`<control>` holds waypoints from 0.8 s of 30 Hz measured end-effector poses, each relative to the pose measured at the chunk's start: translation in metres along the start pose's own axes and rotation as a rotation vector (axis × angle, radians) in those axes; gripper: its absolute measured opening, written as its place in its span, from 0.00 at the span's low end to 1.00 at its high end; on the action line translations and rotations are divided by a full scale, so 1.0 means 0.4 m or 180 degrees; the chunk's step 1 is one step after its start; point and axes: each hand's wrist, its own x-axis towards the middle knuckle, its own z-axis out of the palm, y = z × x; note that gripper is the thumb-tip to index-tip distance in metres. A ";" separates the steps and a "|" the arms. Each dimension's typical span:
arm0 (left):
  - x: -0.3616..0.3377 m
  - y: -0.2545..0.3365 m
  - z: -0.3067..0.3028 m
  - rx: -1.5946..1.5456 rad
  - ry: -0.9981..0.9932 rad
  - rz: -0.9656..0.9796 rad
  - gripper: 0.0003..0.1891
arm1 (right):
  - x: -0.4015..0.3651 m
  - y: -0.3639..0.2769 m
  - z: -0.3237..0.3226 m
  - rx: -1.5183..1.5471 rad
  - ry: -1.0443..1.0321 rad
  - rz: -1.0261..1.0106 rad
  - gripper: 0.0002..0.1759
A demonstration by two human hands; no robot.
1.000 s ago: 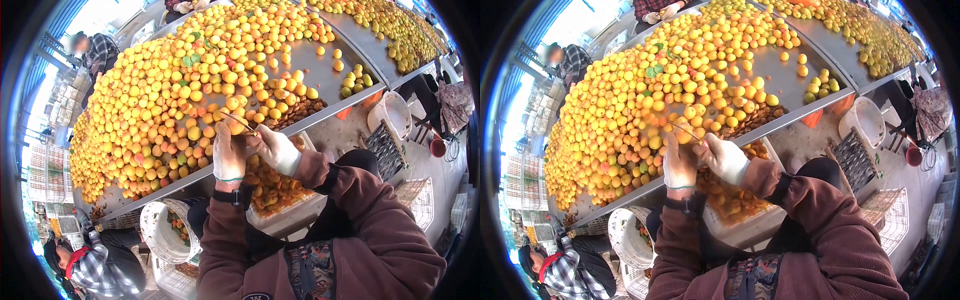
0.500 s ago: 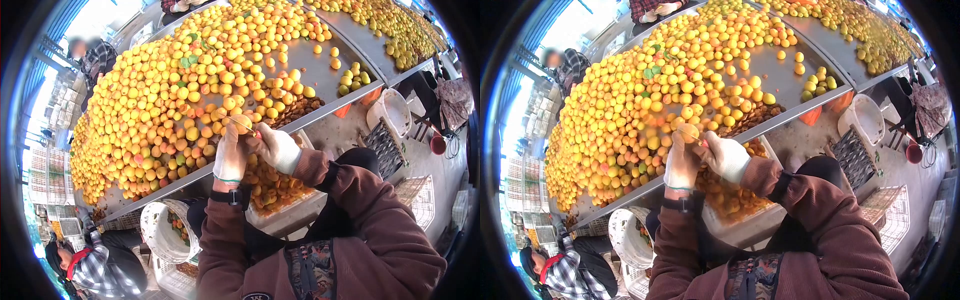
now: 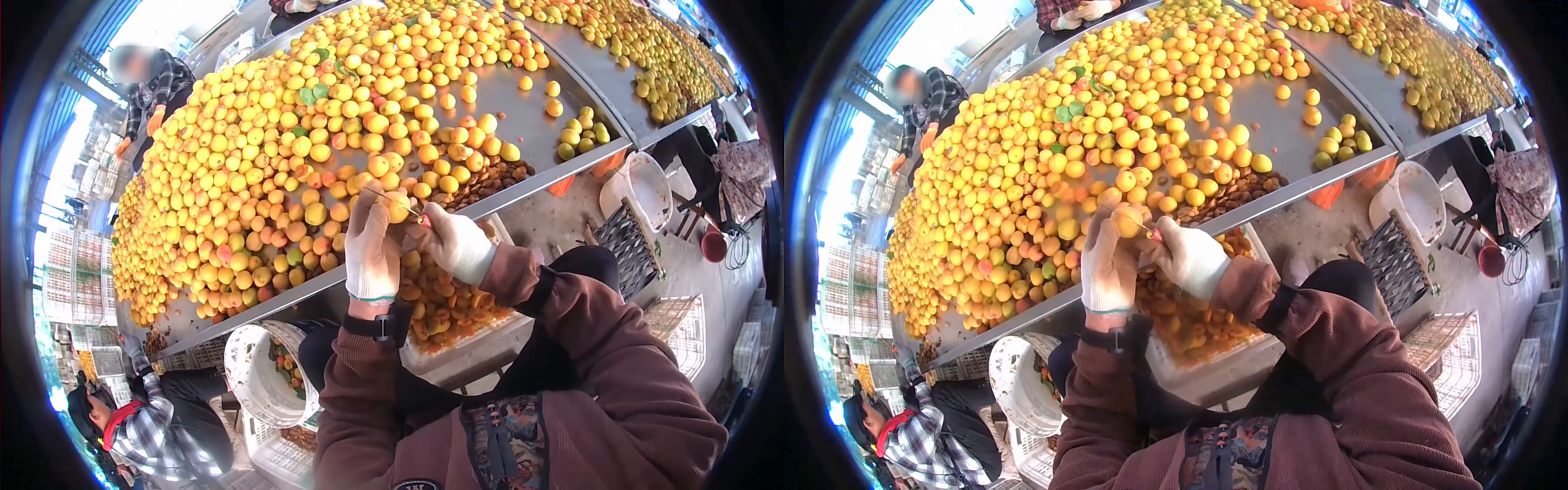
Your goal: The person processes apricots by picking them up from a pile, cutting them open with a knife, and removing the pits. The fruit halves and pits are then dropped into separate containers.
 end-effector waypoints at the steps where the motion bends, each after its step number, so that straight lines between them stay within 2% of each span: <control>1: -0.002 0.005 0.020 0.0136 0.0332 0.0097 0.22 | 0.002 -0.009 -0.003 0.0003 -0.0014 -0.0021 0.14; 2: 0.000 0.011 0.031 0.0267 0.0667 0.0206 0.26 | 0.007 -0.023 -0.012 0.0101 -0.0124 0.0076 0.15; 3: 0.025 -0.021 -0.044 0.1244 0.0663 0.0642 0.34 | 0.011 -0.033 -0.017 0.0201 -0.0235 0.0174 0.15; 4: 0.021 -0.011 -0.041 0.1249 0.0679 0.0667 0.34 | 0.016 -0.035 -0.022 0.0207 -0.0249 0.0149 0.15; 6: 0.010 0.001 -0.024 0.2175 0.0542 0.1322 0.38 | 0.025 -0.031 -0.035 0.0191 -0.0677 0.0548 0.16; 7: 0.007 0.003 -0.015 0.1812 0.0540 0.1290 0.34 | 0.025 -0.026 -0.031 0.0254 -0.0667 0.0493 0.17; 8: 0.008 0.006 -0.022 0.1812 0.0536 0.1298 0.34 | 0.025 -0.023 -0.029 0.0251 -0.0663 0.0486 0.17; 10: 0.006 0.018 -0.041 -0.0372 -0.0024 0.0252 0.34 | 0.015 -0.022 -0.022 0.0270 -0.0491 0.0282 0.18; 11: 0.010 0.024 -0.037 -0.0222 -0.0094 -0.0213 0.35 | 0.008 -0.013 -0.012 0.0277 -0.0489 0.0298 0.18; 12: 0.007 0.019 -0.031 -0.0225 -0.0091 -0.0214 0.35 | 0.005 -0.001 -0.001 0.0209 -0.0449 0.0306 0.18; 14: 0.001 0.002 -0.016 0.0460 0.0387 0.0155 0.33 | 0.007 0.000 -0.003 0.0123 -0.0441 0.0291 0.19; 15: 0.037 -0.027 -0.074 0.1134 0.0468 0.0522 0.40 | 0.013 -0.011 -0.013 0.0210 -0.0533 0.0408 0.18; 16: 0.032 -0.014 -0.070 0.1134 0.0481 0.0539 0.40 | 0.018 -0.021 -0.022 0.0303 -0.0622 0.0527 0.17; 18: 0.017 0.009 -0.060 0.2735 0.0296 0.1189 0.48 | 0.020 -0.030 -0.039 0.0229 -0.0739 0.0387 0.16; 20: 0.012 0.023 -0.061 0.2723 0.0210 0.1329 0.51 | 0.017 -0.025 -0.049 0.0160 -0.0866 0.0264 0.15; 22: -0.002 0.038 -0.059 0.3306 0.0153 0.1279 0.53 | 0.015 -0.019 -0.055 -0.0133 -0.0922 0.0139 0.13; 23: 0.004 0.027 -0.070 0.3360 0.0109 0.1637 0.52 | 0.014 -0.023 -0.060 -0.0155 -0.0961 0.0156 0.12; 24: 0.000 0.024 -0.075 0.3372 0.0121 0.1623 0.52 | 0.011 -0.033 -0.062 -0.0139 -0.0974 0.0160 0.12</control>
